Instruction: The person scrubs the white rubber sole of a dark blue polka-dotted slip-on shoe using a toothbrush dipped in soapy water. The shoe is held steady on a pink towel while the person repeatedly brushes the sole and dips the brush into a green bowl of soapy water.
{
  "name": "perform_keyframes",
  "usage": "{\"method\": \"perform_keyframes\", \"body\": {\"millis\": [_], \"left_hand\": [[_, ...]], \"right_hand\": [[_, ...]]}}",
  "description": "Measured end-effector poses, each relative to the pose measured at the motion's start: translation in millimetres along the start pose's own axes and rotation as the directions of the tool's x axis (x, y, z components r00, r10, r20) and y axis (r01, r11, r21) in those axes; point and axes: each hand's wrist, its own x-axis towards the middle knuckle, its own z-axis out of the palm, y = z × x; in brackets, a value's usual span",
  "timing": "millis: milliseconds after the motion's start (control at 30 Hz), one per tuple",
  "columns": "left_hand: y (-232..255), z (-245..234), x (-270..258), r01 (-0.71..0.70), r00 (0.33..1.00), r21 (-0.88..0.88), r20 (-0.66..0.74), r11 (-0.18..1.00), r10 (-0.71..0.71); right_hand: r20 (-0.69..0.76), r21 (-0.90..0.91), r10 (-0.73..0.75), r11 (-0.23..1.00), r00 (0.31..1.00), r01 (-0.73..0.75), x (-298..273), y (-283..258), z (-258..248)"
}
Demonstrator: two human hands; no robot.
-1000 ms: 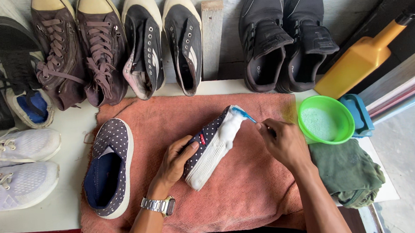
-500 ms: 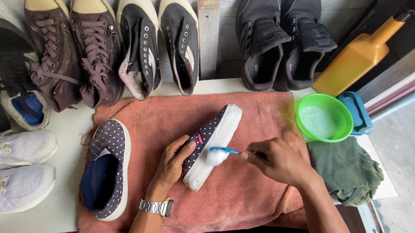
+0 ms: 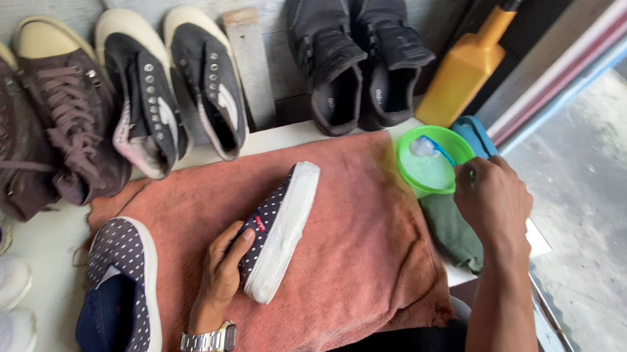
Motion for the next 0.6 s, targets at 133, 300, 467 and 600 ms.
{"method": "perform_keyframes", "body": {"millis": [133, 300, 467, 600], "left_hand": [[4, -1, -1, -0.100, 0.994, -0.025, 0.040, 0.995, 0.101], [26, -3, -10, -0.277, 0.945, -0.032, 0.173, 0.960, 0.278], [22, -3, -10, -0.248, 0.952, -0.055, 0.170, 0.967, 0.254], [24, -3, -10, -0.234, 0.954, -0.060, 0.177, 0.971, 0.241]], "right_hand": [[-0.070, -0.129, 0.009, 0.991, 0.998, -0.018, 26, 17, 25], [0.114, -0.105, -0.054, 0.992, 0.992, 0.066, 32, 10, 28], [0.022, -0.122, -0.067, 0.990, 0.997, 0.070, 39, 16, 40], [-0.015, -0.078, -0.066, 0.995, 0.998, 0.065, 36, 17, 35]]}}
